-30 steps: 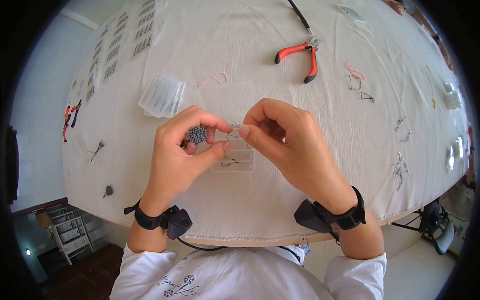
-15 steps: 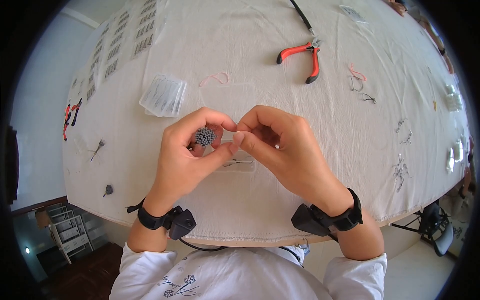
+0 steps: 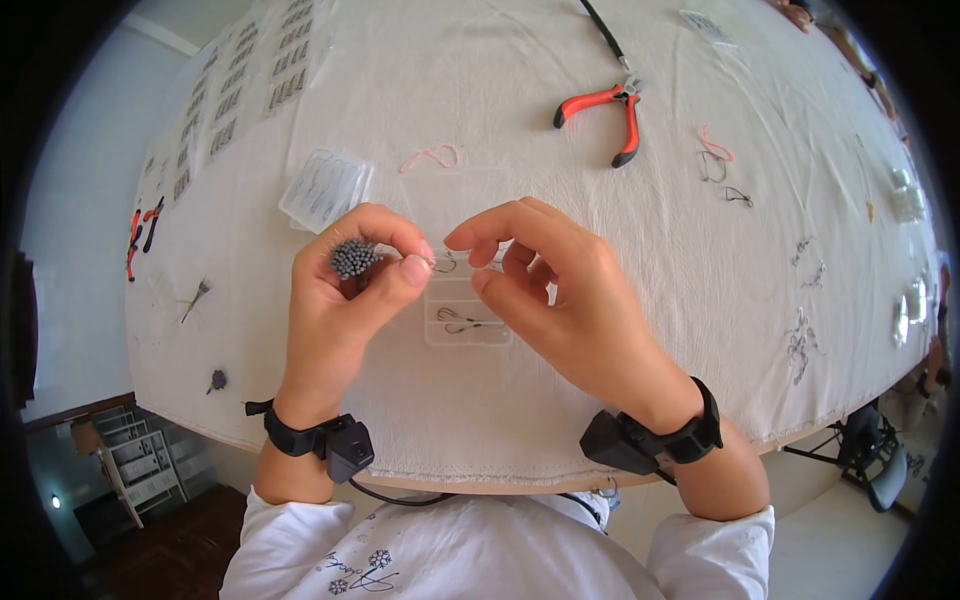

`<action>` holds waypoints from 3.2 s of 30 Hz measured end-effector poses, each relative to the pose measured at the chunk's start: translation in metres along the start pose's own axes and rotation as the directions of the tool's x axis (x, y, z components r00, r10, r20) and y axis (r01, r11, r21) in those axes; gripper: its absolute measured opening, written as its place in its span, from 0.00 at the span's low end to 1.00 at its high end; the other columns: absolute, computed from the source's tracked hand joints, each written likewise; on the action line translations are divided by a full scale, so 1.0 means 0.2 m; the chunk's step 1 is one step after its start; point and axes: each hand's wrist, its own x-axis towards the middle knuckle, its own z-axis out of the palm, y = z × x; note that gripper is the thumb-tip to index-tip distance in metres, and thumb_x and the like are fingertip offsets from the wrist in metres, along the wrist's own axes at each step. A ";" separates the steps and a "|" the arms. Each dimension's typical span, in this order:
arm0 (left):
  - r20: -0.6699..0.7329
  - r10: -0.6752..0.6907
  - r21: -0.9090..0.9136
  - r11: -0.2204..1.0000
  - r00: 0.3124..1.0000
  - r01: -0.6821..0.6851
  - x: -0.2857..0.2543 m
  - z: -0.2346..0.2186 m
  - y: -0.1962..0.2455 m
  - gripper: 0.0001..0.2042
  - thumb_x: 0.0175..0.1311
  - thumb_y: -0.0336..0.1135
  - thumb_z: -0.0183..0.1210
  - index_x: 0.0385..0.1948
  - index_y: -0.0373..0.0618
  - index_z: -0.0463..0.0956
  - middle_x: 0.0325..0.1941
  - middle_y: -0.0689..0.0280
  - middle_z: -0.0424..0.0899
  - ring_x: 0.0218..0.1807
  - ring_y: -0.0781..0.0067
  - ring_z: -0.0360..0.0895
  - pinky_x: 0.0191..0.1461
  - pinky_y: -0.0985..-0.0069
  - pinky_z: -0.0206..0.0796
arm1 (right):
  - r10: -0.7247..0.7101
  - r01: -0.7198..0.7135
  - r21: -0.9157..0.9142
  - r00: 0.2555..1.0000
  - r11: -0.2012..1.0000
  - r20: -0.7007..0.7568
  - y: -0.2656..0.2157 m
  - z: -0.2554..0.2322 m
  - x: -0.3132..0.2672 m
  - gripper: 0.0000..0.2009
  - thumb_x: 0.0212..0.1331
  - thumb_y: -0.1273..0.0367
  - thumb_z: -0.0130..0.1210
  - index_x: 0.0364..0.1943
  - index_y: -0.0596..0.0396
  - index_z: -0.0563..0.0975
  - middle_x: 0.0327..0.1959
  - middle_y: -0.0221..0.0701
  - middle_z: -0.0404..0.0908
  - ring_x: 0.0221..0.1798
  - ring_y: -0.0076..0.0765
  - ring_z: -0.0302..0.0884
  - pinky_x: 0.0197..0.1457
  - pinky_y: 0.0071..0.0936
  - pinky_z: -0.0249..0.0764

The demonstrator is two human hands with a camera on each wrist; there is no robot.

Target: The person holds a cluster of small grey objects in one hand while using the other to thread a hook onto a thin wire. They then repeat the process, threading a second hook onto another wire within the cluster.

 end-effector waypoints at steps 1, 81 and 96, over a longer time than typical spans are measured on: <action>0.009 0.006 -0.011 1.000 1.000 -0.006 0.00 0.00 0.00 0.05 0.62 0.30 0.62 0.32 0.42 0.76 0.32 0.74 0.76 0.27 0.92 0.65 0.30 0.90 0.55 | 0.016 -0.016 -0.011 1.000 1.000 0.009 -0.01 0.00 0.00 0.09 0.55 0.75 0.57 0.41 0.52 0.80 0.33 0.22 0.75 0.28 0.19 0.66 0.31 0.19 0.65; 0.068 0.144 0.107 0.983 0.987 -0.151 0.02 0.01 -0.05 0.04 0.64 0.29 0.60 0.34 0.41 0.74 0.35 0.70 0.77 0.37 0.86 0.70 0.41 0.88 0.63 | 0.290 -0.280 0.303 0.957 0.911 0.014 -0.07 0.00 -0.02 0.04 0.60 0.74 0.60 0.35 0.62 0.81 0.32 0.25 0.82 0.35 0.14 0.76 0.40 0.14 0.74; 0.064 0.040 -0.044 0.998 0.997 -0.038 0.01 0.03 -0.02 0.05 0.62 0.30 0.63 0.33 0.42 0.75 0.31 0.73 0.78 0.31 0.90 0.68 0.34 0.90 0.59 | 0.300 -0.302 0.331 0.952 0.894 0.057 -0.06 -0.01 -0.02 0.07 0.62 0.72 0.59 0.36 0.63 0.81 0.33 0.28 0.83 0.37 0.17 0.78 0.41 0.15 0.74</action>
